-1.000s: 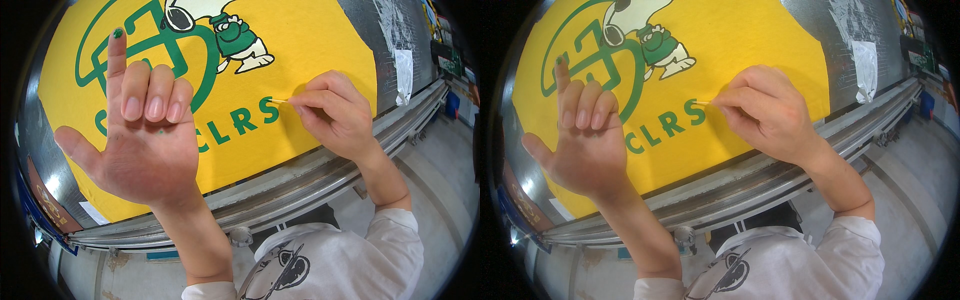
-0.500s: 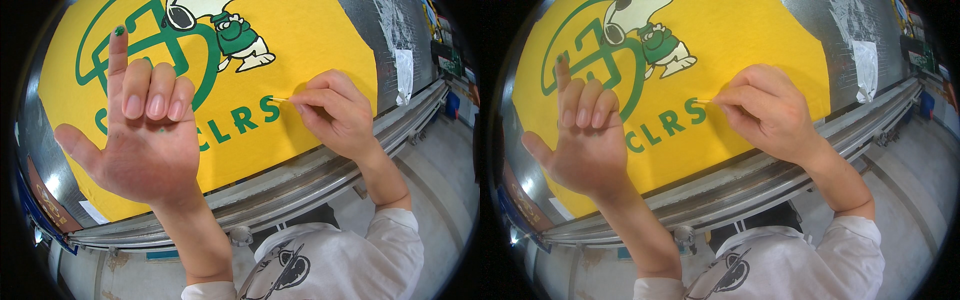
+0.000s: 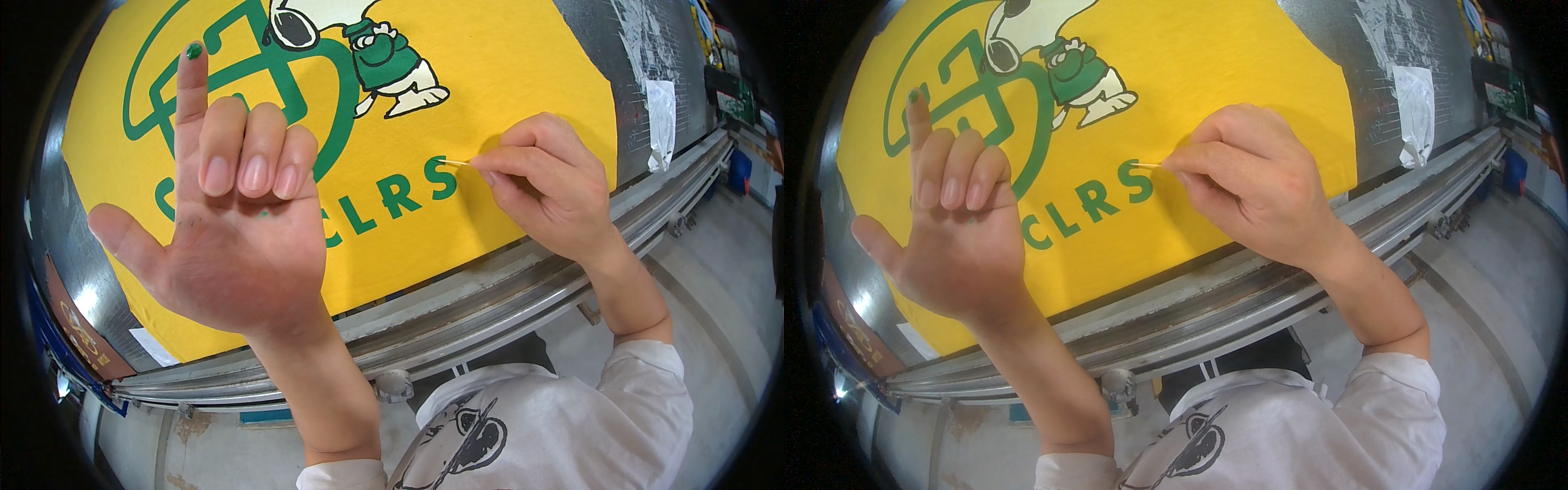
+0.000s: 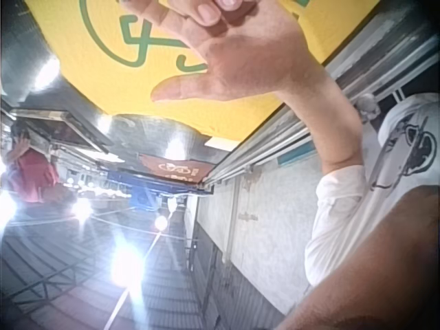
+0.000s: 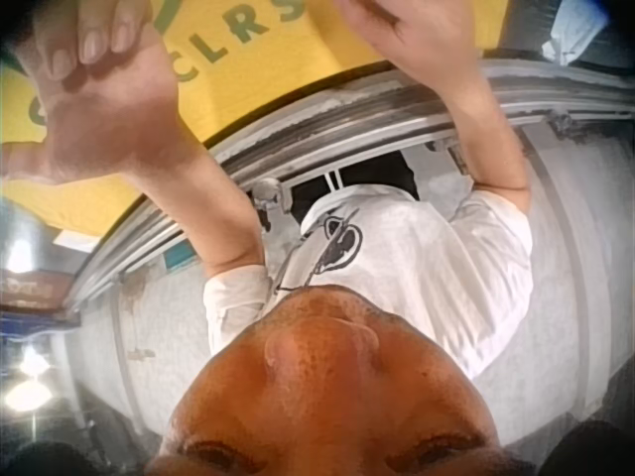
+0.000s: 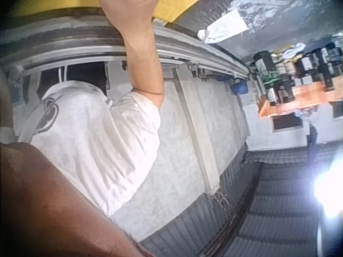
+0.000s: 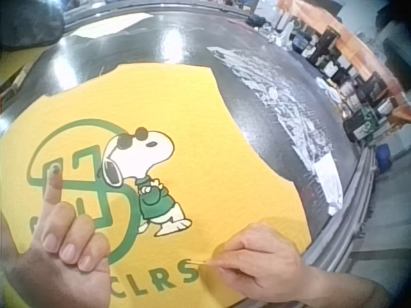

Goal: The person uses a small stick to apply green paint to the letters of a logo on a yellow surface. They carefully trace the outlines of the letters to fill them in, working on a single design at a time.

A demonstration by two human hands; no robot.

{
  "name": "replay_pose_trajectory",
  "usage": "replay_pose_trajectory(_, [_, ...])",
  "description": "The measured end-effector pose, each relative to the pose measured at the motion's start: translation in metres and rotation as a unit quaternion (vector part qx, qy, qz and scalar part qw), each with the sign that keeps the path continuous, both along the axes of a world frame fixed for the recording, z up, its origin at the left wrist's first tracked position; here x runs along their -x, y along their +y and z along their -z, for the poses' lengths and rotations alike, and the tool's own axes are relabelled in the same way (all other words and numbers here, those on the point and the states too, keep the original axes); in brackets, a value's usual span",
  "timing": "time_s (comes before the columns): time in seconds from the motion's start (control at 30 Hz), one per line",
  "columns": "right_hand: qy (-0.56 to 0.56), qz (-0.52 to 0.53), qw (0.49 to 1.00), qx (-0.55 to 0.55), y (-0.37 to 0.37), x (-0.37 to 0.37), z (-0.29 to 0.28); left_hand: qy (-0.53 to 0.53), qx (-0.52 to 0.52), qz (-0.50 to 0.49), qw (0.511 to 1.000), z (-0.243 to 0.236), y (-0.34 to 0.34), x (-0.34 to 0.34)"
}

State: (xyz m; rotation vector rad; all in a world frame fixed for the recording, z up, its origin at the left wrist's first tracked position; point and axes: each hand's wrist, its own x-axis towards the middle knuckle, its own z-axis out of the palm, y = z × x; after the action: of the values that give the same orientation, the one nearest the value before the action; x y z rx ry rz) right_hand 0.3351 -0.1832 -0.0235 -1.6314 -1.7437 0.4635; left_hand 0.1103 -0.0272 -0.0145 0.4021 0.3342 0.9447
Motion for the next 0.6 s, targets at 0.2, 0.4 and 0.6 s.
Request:
replay_pose_trajectory(0.2, [0.020,0.035,0.999,-0.006,0.0002,0.0039,0.0018,-0.002,0.002,-0.004,1.000,0.0003,-0.0001,0.0000])
replay_pose_trajectory(0.4, [0.011,0.035,0.999,-0.013,0.0008,0.0036,0.0018,-0.002,-0.002,-0.005,1.000,0.0025,0.0006,0.0011])
replay_pose_trajectory(0.6, [0.012,0.014,1.000,0.009,-0.0009,0.0004,-0.0006,-0.003,-0.008,0.001,1.000,0.0027,0.0010,0.0011])
